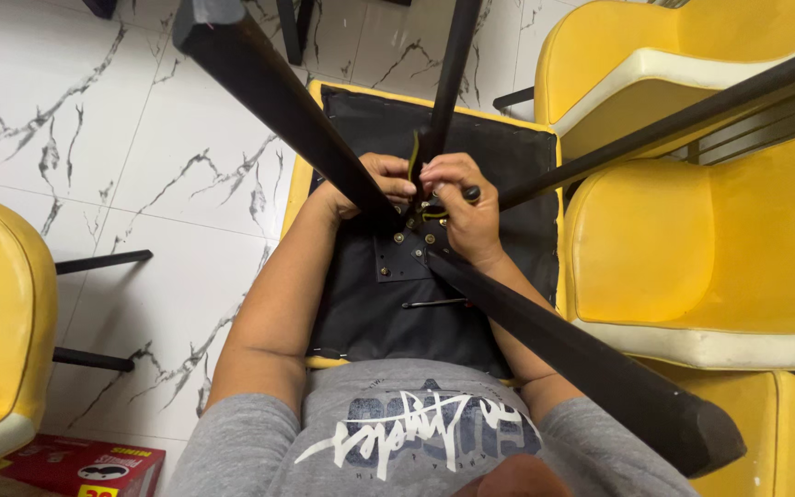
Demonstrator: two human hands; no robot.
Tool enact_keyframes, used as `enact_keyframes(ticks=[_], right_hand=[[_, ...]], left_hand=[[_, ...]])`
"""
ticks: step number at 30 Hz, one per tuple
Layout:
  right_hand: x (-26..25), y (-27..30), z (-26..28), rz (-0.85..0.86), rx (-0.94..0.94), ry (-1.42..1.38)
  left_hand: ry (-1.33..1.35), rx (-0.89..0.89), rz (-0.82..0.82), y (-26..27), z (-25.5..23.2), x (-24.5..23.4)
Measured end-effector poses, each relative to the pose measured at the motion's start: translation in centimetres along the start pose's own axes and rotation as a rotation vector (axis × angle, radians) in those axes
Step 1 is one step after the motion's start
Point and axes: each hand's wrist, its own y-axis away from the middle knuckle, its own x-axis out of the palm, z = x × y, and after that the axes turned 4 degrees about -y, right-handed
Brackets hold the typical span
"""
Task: The person lies on the floor beneath an upturned table and attaches its legs to the underside. They first use pliers to work on the mounting plate, then drive screws into the plate with a screwdriver, holding parts steady with the other hand while fastening each leg.
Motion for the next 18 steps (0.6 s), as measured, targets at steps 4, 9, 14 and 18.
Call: enact_keyframes(ticks=[4,9,14,18], right_hand=[[0.5,-0.5,0.8,-0.028,-0.041,0.024],[1.2,-2.2,2.4,-0.024,-0.126,0.148],[0.7,-4.3,4.3,0.325,0.178,-0.280],[1.1,-4.2,4.2,0.393,0.248,-0.380]], left_hand=[[-0.021,-0.025,-0.063,1.0,-2.8,2.2],[0.071,-0.004,-0.053,1.5,-3.7,3.3],[-0.003,-0.005,-0.073,1.3,-3.3,2.8],[-0.111,0.020,-0.089,1.3,-2.7,2.3]])
